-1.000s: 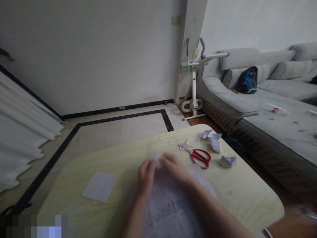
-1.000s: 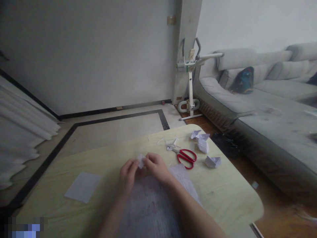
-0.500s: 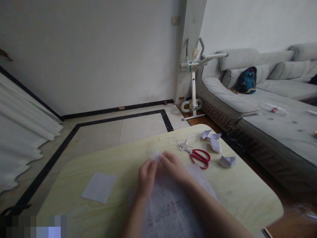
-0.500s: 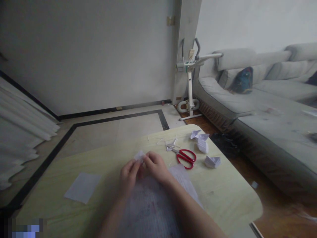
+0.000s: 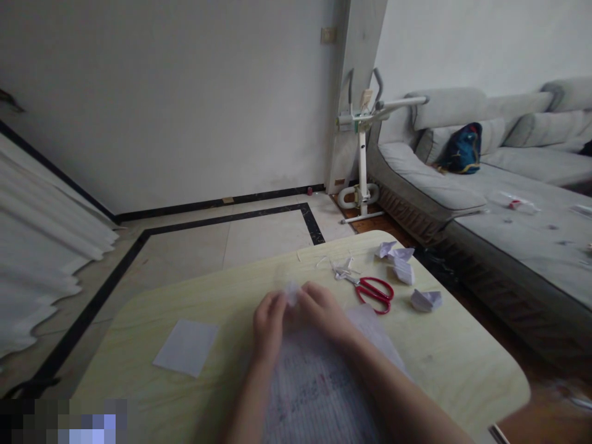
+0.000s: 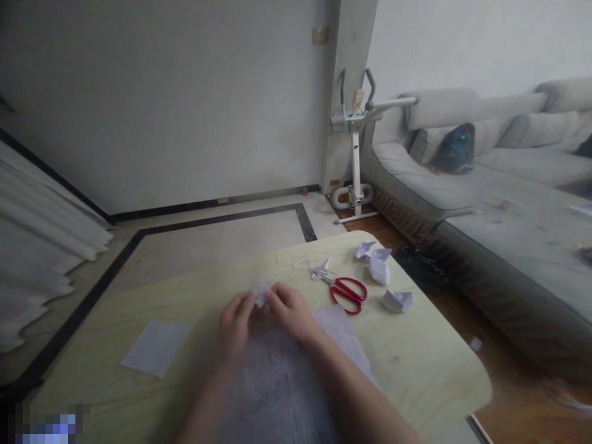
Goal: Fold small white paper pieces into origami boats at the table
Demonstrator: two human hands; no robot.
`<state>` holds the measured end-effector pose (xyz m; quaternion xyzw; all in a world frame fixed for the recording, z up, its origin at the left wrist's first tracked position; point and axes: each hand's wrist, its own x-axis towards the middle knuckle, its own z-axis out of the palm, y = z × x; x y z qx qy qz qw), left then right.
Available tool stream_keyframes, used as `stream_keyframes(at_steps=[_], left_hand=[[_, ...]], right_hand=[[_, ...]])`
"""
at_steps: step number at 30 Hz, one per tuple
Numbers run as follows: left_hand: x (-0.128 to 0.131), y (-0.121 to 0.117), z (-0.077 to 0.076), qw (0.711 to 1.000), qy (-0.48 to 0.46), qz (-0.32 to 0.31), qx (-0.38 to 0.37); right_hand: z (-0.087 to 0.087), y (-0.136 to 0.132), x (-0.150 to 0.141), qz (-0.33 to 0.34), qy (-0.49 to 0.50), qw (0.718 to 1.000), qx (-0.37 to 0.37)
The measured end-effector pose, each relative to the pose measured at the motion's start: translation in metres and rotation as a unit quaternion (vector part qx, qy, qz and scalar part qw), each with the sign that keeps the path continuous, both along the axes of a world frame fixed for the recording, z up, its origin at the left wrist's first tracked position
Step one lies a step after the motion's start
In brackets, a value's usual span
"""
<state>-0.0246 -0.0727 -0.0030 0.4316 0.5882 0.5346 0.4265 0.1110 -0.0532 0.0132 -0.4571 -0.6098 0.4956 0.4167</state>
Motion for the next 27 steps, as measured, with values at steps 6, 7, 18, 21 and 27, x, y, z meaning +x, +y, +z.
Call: stream_keyframes(at_steps=[6,7,18,21,27], left_hand=[[0.0006,0.0007,0.0053,0.998,-0.054,0.035,0.002],[0.0010,0.0009,0.0062,0.997,-0.069,0.039,0.003],[-0.0002,0.0019,0.0035,0.995,-0.095,0.041,0.002],[0.0003,0.0005,0.0057,0.996,-0.082,0.027,0.006],[0.0002,-0.0005,0.0035,0.994,-0.111,-0.007,0.013]], right_hand=[[-0.0064,-0.0009,-0.0002,0.000,0.057,0.998,0.011],[-0.0066,-0.0012,0.0000,-0.016,0.053,0.998,0.022],[-0.0040,-0.0001,0.0015,0.019,0.034,0.991,0.131],[-0.0040,0.0008,0.0022,0.027,0.019,0.989,0.146],[-0.0046,0.0021,0.0025,0.006,0.017,0.996,0.089]])
